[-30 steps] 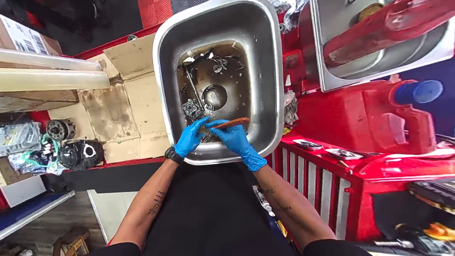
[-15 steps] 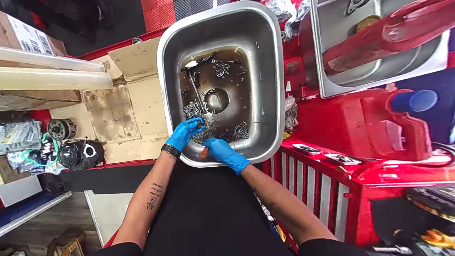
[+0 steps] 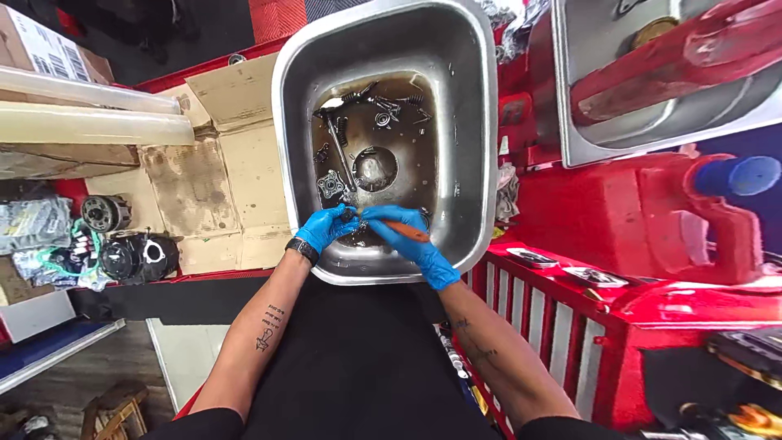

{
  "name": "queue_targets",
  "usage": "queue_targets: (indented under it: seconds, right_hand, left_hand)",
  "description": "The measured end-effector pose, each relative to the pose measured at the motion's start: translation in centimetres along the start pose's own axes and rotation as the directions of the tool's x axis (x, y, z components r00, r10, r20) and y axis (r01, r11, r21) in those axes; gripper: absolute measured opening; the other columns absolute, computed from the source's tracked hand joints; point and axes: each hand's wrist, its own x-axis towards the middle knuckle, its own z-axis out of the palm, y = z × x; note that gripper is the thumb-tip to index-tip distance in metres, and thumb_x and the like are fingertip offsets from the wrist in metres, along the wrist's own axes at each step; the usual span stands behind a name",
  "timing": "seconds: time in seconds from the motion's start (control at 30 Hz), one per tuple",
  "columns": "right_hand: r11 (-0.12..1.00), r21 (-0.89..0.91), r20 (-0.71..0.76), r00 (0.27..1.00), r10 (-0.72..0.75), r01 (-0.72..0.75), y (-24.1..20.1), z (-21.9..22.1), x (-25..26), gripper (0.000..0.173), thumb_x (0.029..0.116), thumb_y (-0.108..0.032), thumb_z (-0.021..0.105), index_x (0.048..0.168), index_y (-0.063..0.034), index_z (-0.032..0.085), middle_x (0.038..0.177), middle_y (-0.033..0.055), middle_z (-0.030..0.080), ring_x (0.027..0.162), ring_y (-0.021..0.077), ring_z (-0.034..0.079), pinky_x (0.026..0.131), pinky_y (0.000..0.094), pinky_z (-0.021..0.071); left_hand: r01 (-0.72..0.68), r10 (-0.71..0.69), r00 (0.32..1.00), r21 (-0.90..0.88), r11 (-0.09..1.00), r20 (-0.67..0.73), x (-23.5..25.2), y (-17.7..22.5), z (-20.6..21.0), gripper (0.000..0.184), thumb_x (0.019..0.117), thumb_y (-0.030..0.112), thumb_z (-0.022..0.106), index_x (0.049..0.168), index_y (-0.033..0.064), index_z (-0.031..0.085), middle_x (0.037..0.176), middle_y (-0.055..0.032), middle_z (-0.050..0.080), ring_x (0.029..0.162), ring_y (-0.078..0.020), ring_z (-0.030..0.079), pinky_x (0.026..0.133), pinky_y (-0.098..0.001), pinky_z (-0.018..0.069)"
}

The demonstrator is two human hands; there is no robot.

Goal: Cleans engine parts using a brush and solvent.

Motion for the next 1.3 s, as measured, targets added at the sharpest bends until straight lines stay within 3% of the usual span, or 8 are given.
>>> queue_targets:
  seconds: [0.37,0.5,0.6,0.7,0.8,0.9,1.0,1.3]
  right_hand:
    - [0.990,-0.120,0.038,0.997,-0.064,0.068,0.3,1.2,-0.3,0.019,0.0988,-0.010,0.062,0.106,-0.0021,0.078,0.116,0.0119,0.075,0.118,0.0208,0.068,0.108,0.0383,0.0528]
    - [0.980,-0.119,0.193,0.972,-0.136,0.161,-1.0,2.1,-0.4,0.019,0.1001,-0.010,0.061,0.107,-0.0033,0.078,0.118,0.0131,0.074,0.120,0.0230,0.067,0.109,0.0391,0.0513]
    - [0.972,-0.203,0.111,0.989,-0.096,0.117,-0.2,0.5,0.8,0.019,0.0988,-0.010,0.062,0.106,-0.0026,0.078,0.118,0.0124,0.074,0.120,0.0225,0.068,0.108,0.0395,0.0524]
    - [0.977,-0.121,0.258,0.956,-0.140,0.176,-1.8,2.0,-0.1,0.019,0.0999,-0.010,0.061,0.107,-0.0018,0.077,0.117,0.0141,0.074,0.120,0.0247,0.068,0.109,0.0406,0.0511]
    - [0.973,-0.188,0.170,0.980,-0.103,0.135,-0.7,0.6,0.8,0.019,0.0991,-0.011,0.062,0.107,-0.0026,0.077,0.117,0.0123,0.074,0.118,0.0212,0.069,0.107,0.0385,0.0536]
    - [0.983,-0.113,0.252,0.961,-0.113,0.145,-1.5,1.4,0.0,0.019,0.1000,-0.011,0.061,0.106,-0.0025,0.078,0.116,0.0126,0.075,0.118,0.0220,0.069,0.107,0.0389,0.0527]
    - [0.971,-0.217,0.133,0.989,-0.069,0.097,-0.2,-0.1,0.6,0.019,0.0988,-0.011,0.061,0.107,-0.0031,0.077,0.117,0.0110,0.074,0.117,0.0207,0.069,0.106,0.0397,0.0540]
    - [0.976,-0.201,0.136,0.989,-0.053,0.080,-1.6,1.4,-0.1,0.020,0.0983,-0.012,0.063,0.108,-0.0031,0.078,0.119,0.0114,0.074,0.118,0.0202,0.068,0.107,0.0388,0.0538]
  left_hand:
    - [0.073,-0.086,0.989,-0.109,0.991,-0.123,0.2,-0.5,0.7,0.032,0.1081,0.023,0.049,0.130,0.0004,0.052,0.104,-0.0144,0.067,0.083,-0.0195,0.071,0.073,-0.0303,0.0618]
    - [0.062,-0.064,0.993,-0.015,0.998,-0.104,0.0,-1.3,0.5,0.031,0.1078,0.025,0.049,0.126,0.0006,0.057,0.101,-0.0114,0.066,0.082,-0.0172,0.066,0.074,-0.0309,0.0571]
    - [0.077,-0.084,0.991,-0.071,0.995,-0.107,-0.7,-0.5,0.7,0.031,0.1087,0.021,0.048,0.130,-0.0006,0.054,0.105,-0.0145,0.067,0.085,-0.0194,0.071,0.075,-0.0303,0.0614]
    - [0.046,-0.045,0.994,0.003,0.999,-0.096,-0.5,-1.6,0.3,0.028,0.1076,0.024,0.049,0.122,0.0015,0.059,0.097,-0.0101,0.067,0.081,-0.0168,0.066,0.073,-0.0321,0.0567]
    - [0.065,-0.073,0.992,-0.084,0.994,-0.104,-0.5,-0.5,0.3,0.032,0.1085,0.022,0.048,0.130,-0.0002,0.053,0.103,-0.0144,0.067,0.082,-0.0188,0.071,0.073,-0.0297,0.0613]
    - [0.073,-0.079,0.994,-0.080,0.994,-0.078,-0.5,-1.2,-0.3,0.030,0.1083,0.024,0.048,0.125,0.0006,0.056,0.099,-0.0114,0.067,0.080,-0.0175,0.067,0.073,-0.0310,0.0587]
    - [0.088,-0.101,0.991,-0.140,0.986,-0.086,-0.7,-0.9,-0.7,0.029,0.1081,0.022,0.047,0.127,0.0010,0.056,0.103,-0.0138,0.069,0.082,-0.0192,0.071,0.072,-0.0296,0.0611]
    - [0.081,-0.087,0.993,-0.078,0.994,-0.078,-0.9,-1.4,-0.7,0.029,0.1081,0.026,0.049,0.123,0.0024,0.057,0.096,-0.0100,0.067,0.076,-0.0162,0.069,0.070,-0.0287,0.0601]
